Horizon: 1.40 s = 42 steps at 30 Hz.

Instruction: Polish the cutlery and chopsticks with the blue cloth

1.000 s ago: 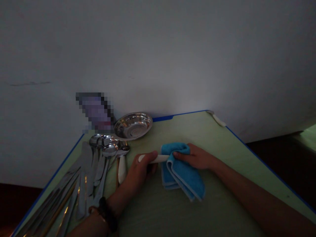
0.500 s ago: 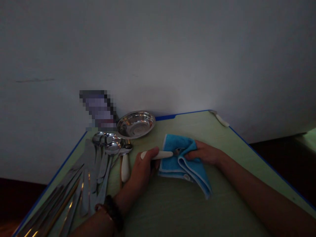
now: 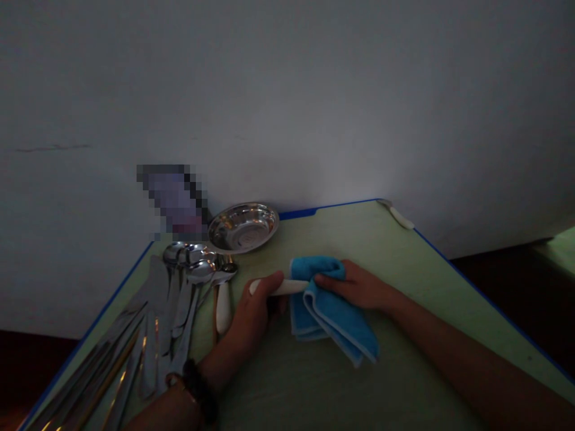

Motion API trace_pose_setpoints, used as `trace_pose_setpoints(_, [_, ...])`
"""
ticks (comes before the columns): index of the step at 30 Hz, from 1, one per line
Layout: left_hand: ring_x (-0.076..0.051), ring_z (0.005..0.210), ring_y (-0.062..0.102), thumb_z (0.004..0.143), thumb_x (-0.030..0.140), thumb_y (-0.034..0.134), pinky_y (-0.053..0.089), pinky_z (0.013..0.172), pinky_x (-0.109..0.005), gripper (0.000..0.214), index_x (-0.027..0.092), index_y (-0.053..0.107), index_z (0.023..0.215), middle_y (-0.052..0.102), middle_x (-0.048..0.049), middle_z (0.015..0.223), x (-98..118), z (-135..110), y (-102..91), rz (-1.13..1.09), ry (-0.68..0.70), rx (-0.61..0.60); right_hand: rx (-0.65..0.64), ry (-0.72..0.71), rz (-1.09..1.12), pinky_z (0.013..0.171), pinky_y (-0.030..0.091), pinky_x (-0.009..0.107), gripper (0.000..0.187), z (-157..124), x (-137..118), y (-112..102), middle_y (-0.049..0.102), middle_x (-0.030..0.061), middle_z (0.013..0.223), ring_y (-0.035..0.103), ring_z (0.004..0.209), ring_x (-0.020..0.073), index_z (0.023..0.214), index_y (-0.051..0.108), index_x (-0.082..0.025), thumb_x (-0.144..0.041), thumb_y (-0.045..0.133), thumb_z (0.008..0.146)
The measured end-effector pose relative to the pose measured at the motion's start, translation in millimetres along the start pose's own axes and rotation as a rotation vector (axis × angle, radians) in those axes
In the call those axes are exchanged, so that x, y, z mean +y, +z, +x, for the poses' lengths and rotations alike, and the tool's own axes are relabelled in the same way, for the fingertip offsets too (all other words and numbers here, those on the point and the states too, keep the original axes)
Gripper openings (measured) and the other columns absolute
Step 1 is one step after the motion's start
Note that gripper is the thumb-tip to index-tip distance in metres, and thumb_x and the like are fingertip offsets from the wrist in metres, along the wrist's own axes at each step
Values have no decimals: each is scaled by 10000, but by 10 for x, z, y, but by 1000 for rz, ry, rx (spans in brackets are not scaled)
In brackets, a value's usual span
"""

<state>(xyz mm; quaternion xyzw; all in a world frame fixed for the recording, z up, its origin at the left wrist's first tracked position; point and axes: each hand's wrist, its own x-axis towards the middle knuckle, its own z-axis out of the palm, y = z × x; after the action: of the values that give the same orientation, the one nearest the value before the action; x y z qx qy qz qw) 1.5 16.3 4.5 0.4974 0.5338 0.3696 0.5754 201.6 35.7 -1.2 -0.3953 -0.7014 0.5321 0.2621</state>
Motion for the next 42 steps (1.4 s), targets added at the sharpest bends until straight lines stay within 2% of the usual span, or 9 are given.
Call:
trace_pose_setpoints(4, [-115,370,360,792,488,243,268,383,-238,502,186,477,466,374,24,380,11,11,20,-123,-2,-117,290,98,316,593,467,251,338,59,52,40,626,2,690,569,597,117,776,611,-165,-496,566,730])
trace_pose_setpoints(8, [-117,452,392,823,437,330,303,443,-226,375,164,543,678,451,26,498,6,-18,20,78,80,-330,549,207,547,514,454,240,382,110,74,71,622,13,633,552,523,118,748,605,-158,-526,630,646])
trace_pose_setpoints(13, [-121,510,399,857,425,356,310,474,-220,343,176,509,678,440,29,554,56,-73,26,268,116,-336,739,192,563,470,411,230,468,121,52,103,567,-10,563,512,492,115,723,573,-168,-630,510,682])
trace_pose_setpoints(18, [-111,434,365,839,414,347,270,417,-222,366,173,506,613,408,37,468,13,-76,3,142,138,-178,758,238,487,637,462,271,583,103,35,73,648,45,713,597,709,180,815,625,-175,-697,384,713])
trace_pose_setpoints(23, [-110,418,345,848,422,293,271,403,-222,342,187,469,670,390,49,468,-6,-46,17,39,187,-15,775,258,842,728,491,312,597,168,48,62,656,78,972,613,862,207,1043,577,-187,-669,423,726])
trace_pose_setpoints(27, [-122,512,447,869,352,364,339,498,-231,251,190,507,742,486,31,574,57,-97,62,340,277,-225,561,148,967,778,481,312,518,208,98,79,650,75,1020,602,920,190,1071,569,-178,-586,432,783])
trace_pose_setpoints(29, [-134,572,494,873,318,388,353,567,-246,213,194,520,760,522,23,625,81,-133,82,544,346,-335,445,106,874,756,480,301,463,192,142,80,673,61,945,614,864,180,1024,600,-173,-546,484,776])
trace_pose_setpoints(32, [-145,610,522,906,336,327,358,603,-259,254,194,520,820,552,10,683,92,-158,100,694,373,-376,342,69,722,691,480,264,358,144,182,71,685,23,825,620,723,142,966,624,-174,-441,610,728])
trace_pose_setpoints(42, [-125,560,493,916,390,294,352,533,-242,320,182,485,767,518,24,631,82,-134,76,797,360,-433,502,127,937,541,466,225,279,160,66,57,634,-21,606,569,524,102,766,620,-168,-435,647,687])
